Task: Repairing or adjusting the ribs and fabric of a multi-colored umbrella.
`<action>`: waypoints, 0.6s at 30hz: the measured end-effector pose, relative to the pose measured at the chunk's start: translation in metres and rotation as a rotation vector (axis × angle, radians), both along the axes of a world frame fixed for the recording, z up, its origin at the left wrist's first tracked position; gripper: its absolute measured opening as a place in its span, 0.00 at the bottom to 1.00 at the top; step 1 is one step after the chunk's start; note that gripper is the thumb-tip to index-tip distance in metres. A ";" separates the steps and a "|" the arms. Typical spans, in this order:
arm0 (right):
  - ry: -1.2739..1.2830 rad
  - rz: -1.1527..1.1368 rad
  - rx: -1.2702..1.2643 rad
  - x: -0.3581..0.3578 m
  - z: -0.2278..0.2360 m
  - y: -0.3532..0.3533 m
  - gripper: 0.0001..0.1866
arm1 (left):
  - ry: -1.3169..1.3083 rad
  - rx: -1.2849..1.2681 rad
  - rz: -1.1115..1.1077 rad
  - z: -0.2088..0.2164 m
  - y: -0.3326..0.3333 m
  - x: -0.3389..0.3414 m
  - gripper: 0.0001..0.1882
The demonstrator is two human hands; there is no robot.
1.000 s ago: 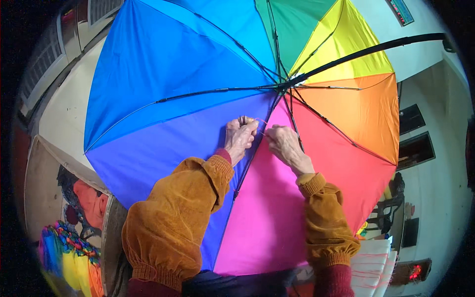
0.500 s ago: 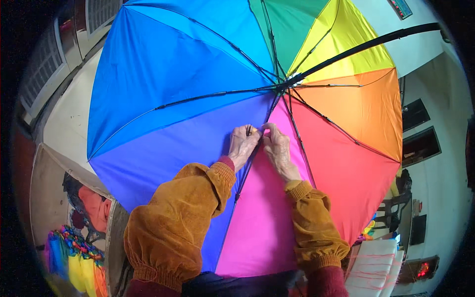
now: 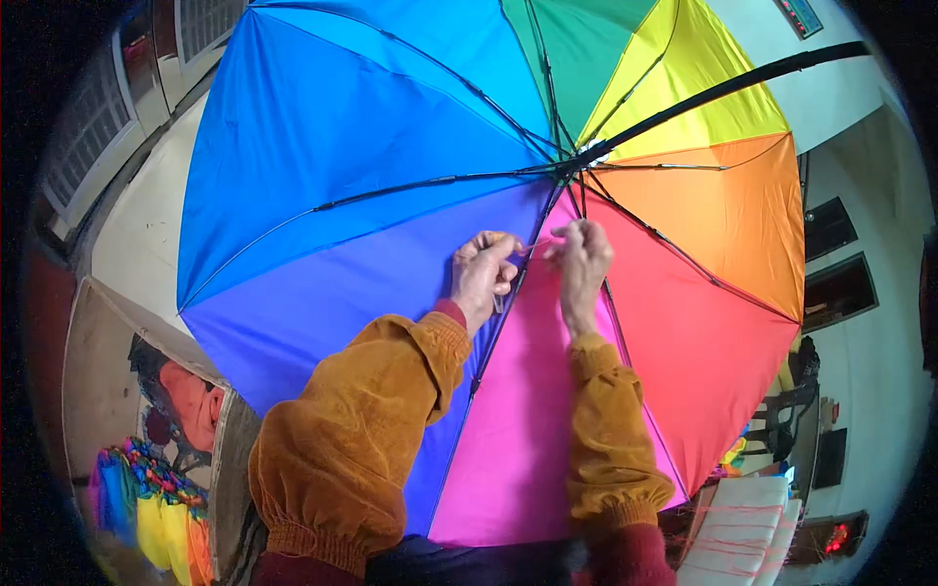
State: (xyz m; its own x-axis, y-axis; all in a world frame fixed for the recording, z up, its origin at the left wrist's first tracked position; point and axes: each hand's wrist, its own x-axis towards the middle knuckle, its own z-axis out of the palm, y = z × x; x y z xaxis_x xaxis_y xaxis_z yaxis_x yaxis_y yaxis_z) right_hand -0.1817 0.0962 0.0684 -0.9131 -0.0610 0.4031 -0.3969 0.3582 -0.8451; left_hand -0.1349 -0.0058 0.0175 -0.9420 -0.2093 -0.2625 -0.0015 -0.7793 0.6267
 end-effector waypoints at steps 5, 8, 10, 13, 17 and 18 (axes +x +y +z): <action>-0.314 0.189 -0.340 0.002 0.010 0.001 0.10 | 0.065 0.061 -0.077 0.001 -0.012 -0.003 0.02; -0.300 0.162 -0.227 -0.004 0.020 0.008 0.11 | 0.017 -0.254 -0.125 -0.002 -0.013 -0.009 0.04; -0.294 0.149 -0.173 -0.001 0.027 0.006 0.11 | 0.164 -0.795 -0.002 -0.010 -0.014 -0.012 0.05; -0.256 0.137 -0.108 0.004 0.035 0.002 0.12 | 0.225 -1.015 0.036 -0.015 -0.015 -0.014 0.07; -0.254 0.148 -0.058 0.004 0.039 0.006 0.12 | 0.174 -0.950 -0.006 -0.010 -0.011 -0.014 0.07; -0.255 0.149 -0.057 0.005 0.040 0.005 0.12 | 0.144 -0.991 0.006 -0.010 -0.010 -0.014 0.07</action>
